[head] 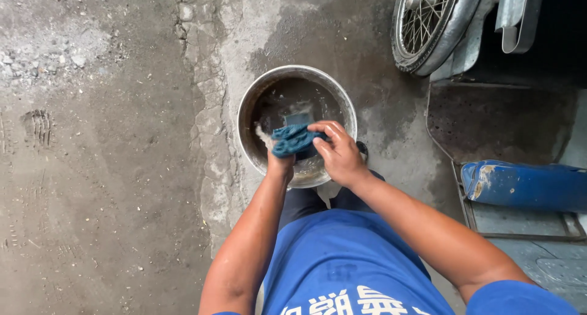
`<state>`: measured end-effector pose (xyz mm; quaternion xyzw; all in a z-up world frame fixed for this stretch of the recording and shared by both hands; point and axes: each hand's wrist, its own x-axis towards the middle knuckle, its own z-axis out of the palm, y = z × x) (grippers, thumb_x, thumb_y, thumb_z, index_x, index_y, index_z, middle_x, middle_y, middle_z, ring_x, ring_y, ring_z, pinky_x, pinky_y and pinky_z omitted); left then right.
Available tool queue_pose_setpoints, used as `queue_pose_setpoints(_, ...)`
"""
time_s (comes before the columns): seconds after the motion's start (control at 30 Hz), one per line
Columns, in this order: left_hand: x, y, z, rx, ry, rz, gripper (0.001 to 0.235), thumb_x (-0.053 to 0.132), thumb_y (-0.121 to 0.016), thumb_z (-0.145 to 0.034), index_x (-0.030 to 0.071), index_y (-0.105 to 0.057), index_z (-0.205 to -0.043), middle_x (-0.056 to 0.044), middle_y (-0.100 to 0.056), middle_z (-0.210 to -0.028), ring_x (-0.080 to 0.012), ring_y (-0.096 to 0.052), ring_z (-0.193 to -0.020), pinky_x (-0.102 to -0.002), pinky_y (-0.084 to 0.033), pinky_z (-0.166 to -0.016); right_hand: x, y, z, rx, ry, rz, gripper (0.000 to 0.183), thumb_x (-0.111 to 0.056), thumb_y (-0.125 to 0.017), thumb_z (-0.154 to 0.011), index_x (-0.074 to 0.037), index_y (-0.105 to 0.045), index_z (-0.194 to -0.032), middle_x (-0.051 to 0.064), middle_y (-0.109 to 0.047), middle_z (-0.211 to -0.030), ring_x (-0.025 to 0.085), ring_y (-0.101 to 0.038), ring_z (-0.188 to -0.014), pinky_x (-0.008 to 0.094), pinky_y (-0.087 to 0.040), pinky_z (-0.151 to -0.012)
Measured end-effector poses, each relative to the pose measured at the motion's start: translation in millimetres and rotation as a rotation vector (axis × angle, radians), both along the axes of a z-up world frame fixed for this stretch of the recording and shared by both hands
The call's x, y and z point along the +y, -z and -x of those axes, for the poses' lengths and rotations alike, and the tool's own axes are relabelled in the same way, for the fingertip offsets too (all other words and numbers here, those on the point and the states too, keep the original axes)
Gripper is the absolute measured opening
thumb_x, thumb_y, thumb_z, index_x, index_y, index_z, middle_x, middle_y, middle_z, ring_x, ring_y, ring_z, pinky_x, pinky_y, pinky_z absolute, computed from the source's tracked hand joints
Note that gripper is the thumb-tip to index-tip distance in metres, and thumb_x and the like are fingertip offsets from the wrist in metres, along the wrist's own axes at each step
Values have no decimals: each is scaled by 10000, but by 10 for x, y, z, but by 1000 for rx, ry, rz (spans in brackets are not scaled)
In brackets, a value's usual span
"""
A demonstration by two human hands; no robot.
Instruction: The recorder is sanding down a metal part of a tricycle using sandpaper and water.
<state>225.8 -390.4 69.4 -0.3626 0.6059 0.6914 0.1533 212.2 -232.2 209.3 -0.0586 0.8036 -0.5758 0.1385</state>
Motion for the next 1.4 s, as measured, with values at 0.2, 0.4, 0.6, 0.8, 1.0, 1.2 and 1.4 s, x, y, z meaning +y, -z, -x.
queue_pose_setpoints(0.2,225,-506,39,223,-89,-381,194,60,-598,-976,15,-660,-1154,-58,-715,-1033,-140,-674,-876,-317,-563,-769,-360,692,150,146,261,-175,656,-353,-708,-1027,115,-458,-1414,334,-526,-1366,471,-529,-1277,516,-436,-1020)
queue_pose_setpoints(0.4,13,-125,-23,431,55,-294,150,-2,-685,-1005,-66,-666,-1139,-36,-646,-1019,-89,-571,-914,-265,-490,-795,-230,853,504,-413,410,-237,581,-550,-599,-1004,-10,-720,-1181,246,-760,-1111,404,-719,-1108,464,-532,-982)
queue_pose_setpoints(0.6,-113,-131,-31,198,-5,43,239,38,-608,-945,-39,-677,-1160,-39,-723,-926,-80,-633,-783,-242,-522,-722,-19,1413,322,109,161,-638,604,-341,-715,-857,46,-562,-1295,315,-610,-1277,527,-597,-1127,568,-479,-920)
queue_pose_setpoints(0.8,-159,-179,-63,2,82,149,256,42,-608,-965,-48,-700,-1186,-114,-693,-914,-148,-587,-760,-296,-503,-711,50,1801,266,-380,-326,-908,430,-129,-603,-912,-81,-584,-1339,199,-666,-1299,401,-639,-1207,501,-529,-981)
queue_pose_setpoints(1.0,-136,-375,148,155,-3,-257,266,26,-635,-936,-31,-662,-1194,-57,-721,-1040,-115,-654,-903,-266,-535,-837,-58,817,366,-954,139,179,360,-179,-567,-920,-179,-648,-1271,77,-709,-1164,210,-668,-1051,469,-536,-928)
queue_pose_setpoints(1.2,-62,-83,261,316,138,300,269,94,-685,-921,-35,-690,-1158,-110,-757,-986,-170,-697,-892,-316,-550,-840,-123,725,-15,-816,492,761,248,-206,-581,-1019,-52,-638,-1203,44,-697,-1080,162,-668,-992,390,-564,-844)
queue_pose_setpoints(1.4,-280,268,165,68,204,584,277,164,-721,-844,19,-726,-1079,-135,-759,-929,-252,-740,-857,-361,-558,-810,-68,726,103,-164,254,-64,335,-169,-630,-966,-62,-673,-1281,92,-732,-1271,227,-680,-1241,340,-487,-1076)
